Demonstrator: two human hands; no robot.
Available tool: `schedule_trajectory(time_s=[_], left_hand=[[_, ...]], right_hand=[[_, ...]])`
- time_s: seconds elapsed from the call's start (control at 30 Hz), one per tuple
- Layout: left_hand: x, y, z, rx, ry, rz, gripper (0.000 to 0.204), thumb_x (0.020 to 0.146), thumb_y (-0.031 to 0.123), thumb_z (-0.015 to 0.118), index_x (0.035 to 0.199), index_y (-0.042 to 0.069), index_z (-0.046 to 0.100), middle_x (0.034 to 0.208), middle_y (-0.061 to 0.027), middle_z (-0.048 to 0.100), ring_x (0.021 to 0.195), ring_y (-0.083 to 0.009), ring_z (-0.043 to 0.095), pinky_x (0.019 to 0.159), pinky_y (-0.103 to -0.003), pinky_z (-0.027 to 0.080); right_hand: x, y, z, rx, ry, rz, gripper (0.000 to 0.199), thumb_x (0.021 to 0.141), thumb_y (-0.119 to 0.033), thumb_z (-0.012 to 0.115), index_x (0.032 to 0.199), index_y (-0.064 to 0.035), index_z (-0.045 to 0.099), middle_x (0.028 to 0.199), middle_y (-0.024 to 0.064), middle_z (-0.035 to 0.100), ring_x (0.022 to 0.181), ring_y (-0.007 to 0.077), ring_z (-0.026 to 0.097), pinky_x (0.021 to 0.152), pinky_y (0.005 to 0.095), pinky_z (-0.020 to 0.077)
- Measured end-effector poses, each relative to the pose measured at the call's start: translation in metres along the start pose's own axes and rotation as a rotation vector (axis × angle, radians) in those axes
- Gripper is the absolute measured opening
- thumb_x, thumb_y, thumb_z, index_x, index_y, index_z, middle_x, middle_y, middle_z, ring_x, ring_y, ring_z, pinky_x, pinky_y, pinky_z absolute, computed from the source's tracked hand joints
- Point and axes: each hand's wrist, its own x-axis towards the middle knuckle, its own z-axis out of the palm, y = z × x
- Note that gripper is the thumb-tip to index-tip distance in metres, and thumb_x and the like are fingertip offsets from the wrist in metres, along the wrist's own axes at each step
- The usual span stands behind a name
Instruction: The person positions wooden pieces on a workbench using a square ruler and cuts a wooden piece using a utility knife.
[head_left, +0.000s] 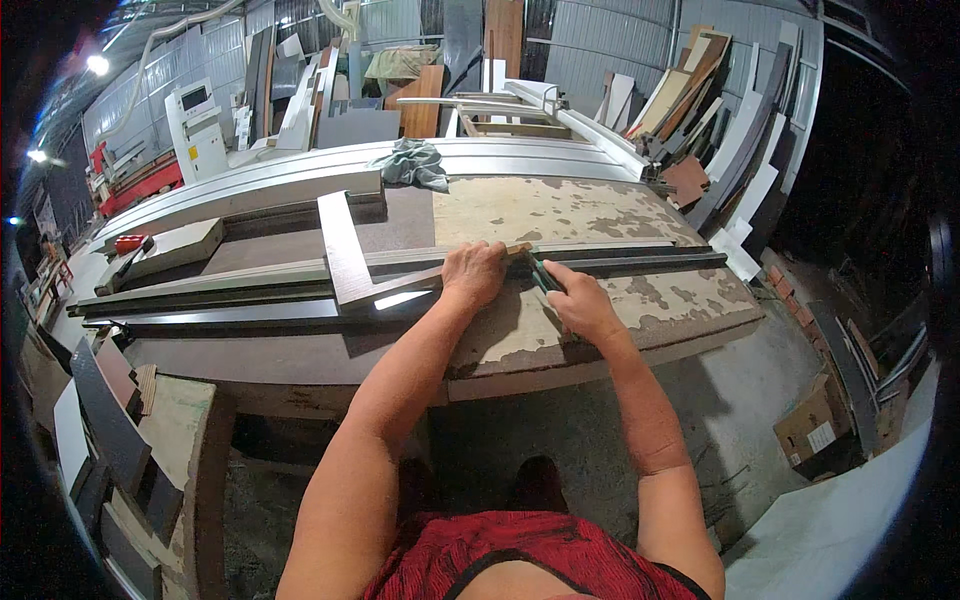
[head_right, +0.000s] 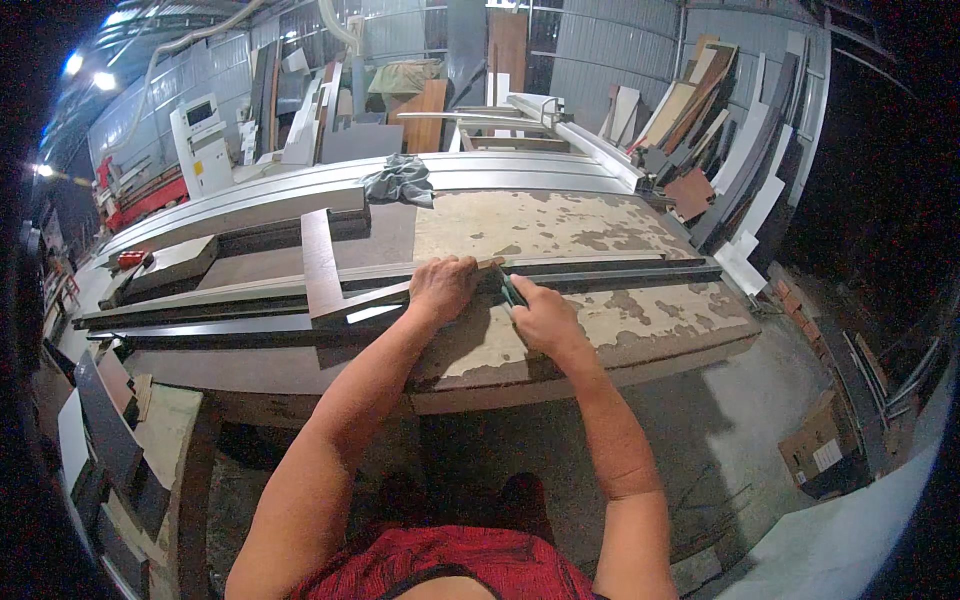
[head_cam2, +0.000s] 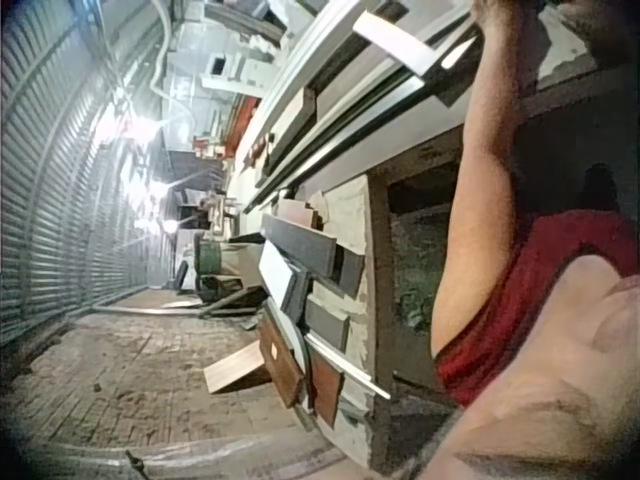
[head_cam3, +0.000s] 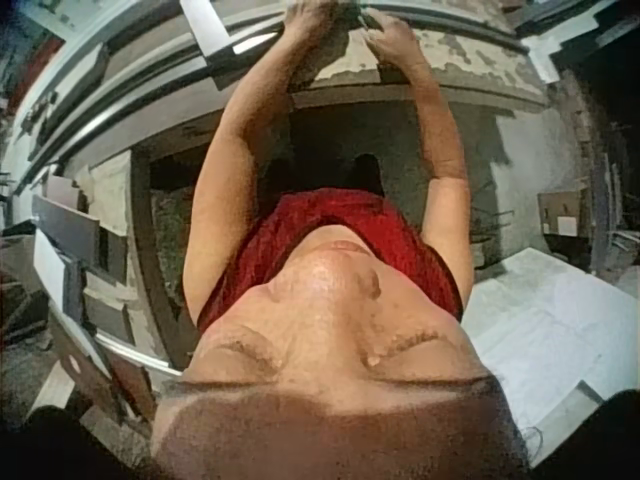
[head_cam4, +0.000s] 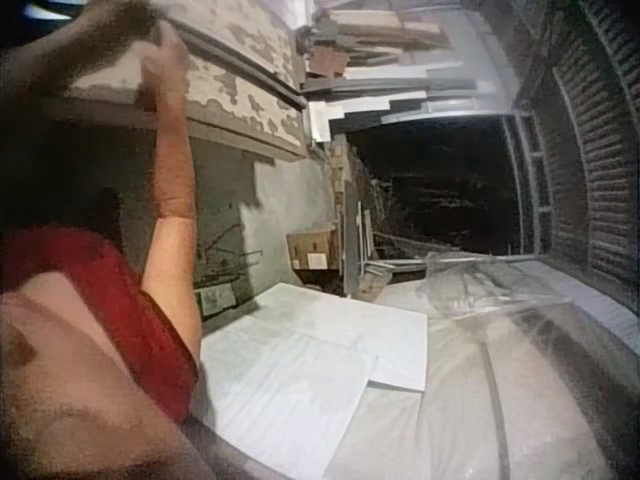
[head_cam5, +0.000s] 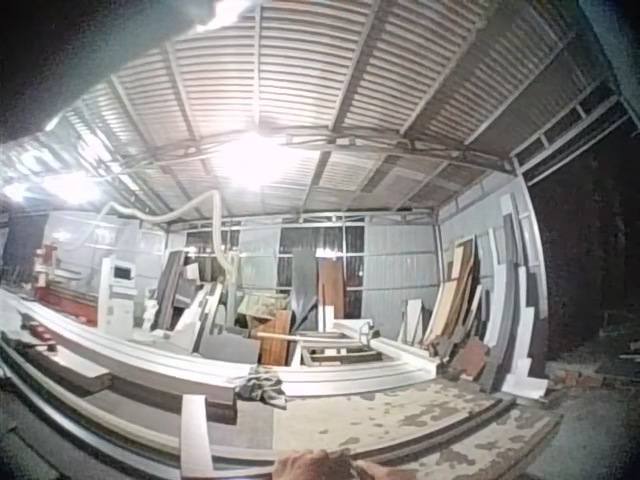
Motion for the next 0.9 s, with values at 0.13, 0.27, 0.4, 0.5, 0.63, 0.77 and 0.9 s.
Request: schedule_trajectory(time_s=[0.13,0.27,0.4,0.5,0.63,0.77,0.9], left_hand=[[-0.002,0.005,0.000,-0.021,0.041,0.021,0.018,0.087,0.023,0.058,0.101,0.014,0.065,0.095,-0.0138,0.064,0.092,-0.0324,0.064,0.079,-0.043,0.050],[-0.006,0.007,0.001,-0.021,0.068,-0.013,0.020,0.087,0.027,0.060,0.101,0.015,0.066,0.097,-0.0141,0.060,0.097,-0.0325,0.060,0.081,-0.043,0.048],[-0.004,0.010,-0.002,0.081,0.123,0.017,0.021,0.085,0.030,0.063,0.098,0.015,0.069,0.103,-0.0132,0.058,0.101,-0.0305,0.054,0.083,-0.043,0.045],[-0.001,0.006,0.000,0.086,0.129,0.026,0.023,0.083,0.031,0.065,0.098,0.013,0.069,0.102,-0.0133,0.058,0.101,-0.0295,0.054,0.084,-0.042,0.043],[0.008,0.013,0.006,0.081,0.126,0.073,0.027,0.082,0.033,0.065,0.095,0.010,0.070,0.100,-0.0131,0.060,0.101,-0.0293,0.054,0.084,-0.042,0.043],[0.021,0.008,0.001,0.211,0.149,0.157,0.031,0.080,0.035,0.066,0.082,0.006,0.073,0.092,-0.0144,0.065,0.095,-0.0324,0.059,0.081,-0.044,0.046],[0.040,0.006,-0.014,0.142,-0.228,0.099,0.032,0.080,0.032,0.064,0.090,0.003,0.071,0.095,-0.0216,0.066,0.091,-0.0368,0.064,0.079,-0.047,0.050]], right_hand=[[0.009,0.013,0.005,0.503,0.056,0.080,0.055,0.080,-0.010,0.055,0.134,-0.0010,0.048,0.088,0.0162,0.065,0.068,0.0250,0.065,0.058,0.0389,0.0541],[0.011,0.009,0.018,0.808,0.105,0.247,0.053,0.082,-0.008,0.053,0.134,-0.0014,0.048,0.073,0.0090,0.058,0.053,0.0162,0.057,0.043,0.0335,0.0500],[0.011,0.013,0.019,0.784,0.121,0.204,0.052,0.082,-0.009,0.052,0.134,-0.0021,0.049,0.073,0.0117,0.060,0.054,0.0176,0.059,0.047,0.0338,0.0516],[0.011,0.008,0.017,0.706,0.099,0.203,0.051,0.082,-0.009,0.052,0.133,-0.0013,0.049,0.077,0.0150,0.063,0.057,0.0188,0.063,0.049,0.0340,0.0521],[0.019,0.031,0.031,0.529,0.229,0.072,0.056,0.076,-0.011,0.054,0.130,0.0010,0.050,0.086,0.0238,0.066,0.060,0.0280,0.067,0.062,0.0379,0.0543],[0.017,0.021,0.028,0.656,0.194,0.074,0.057,0.075,-0.005,0.053,0.131,0.0043,0.048,0.076,0.0155,0.062,0.048,0.0195,0.059,0.047,0.0333,0.0501],[0.014,0.021,0.024,0.714,0.140,0.129,0.059,0.074,-0.005,0.053,0.132,0.0038,0.048,0.077,0.0164,0.062,0.048,0.0197,0.060,0.048,0.0334,0.0506]])
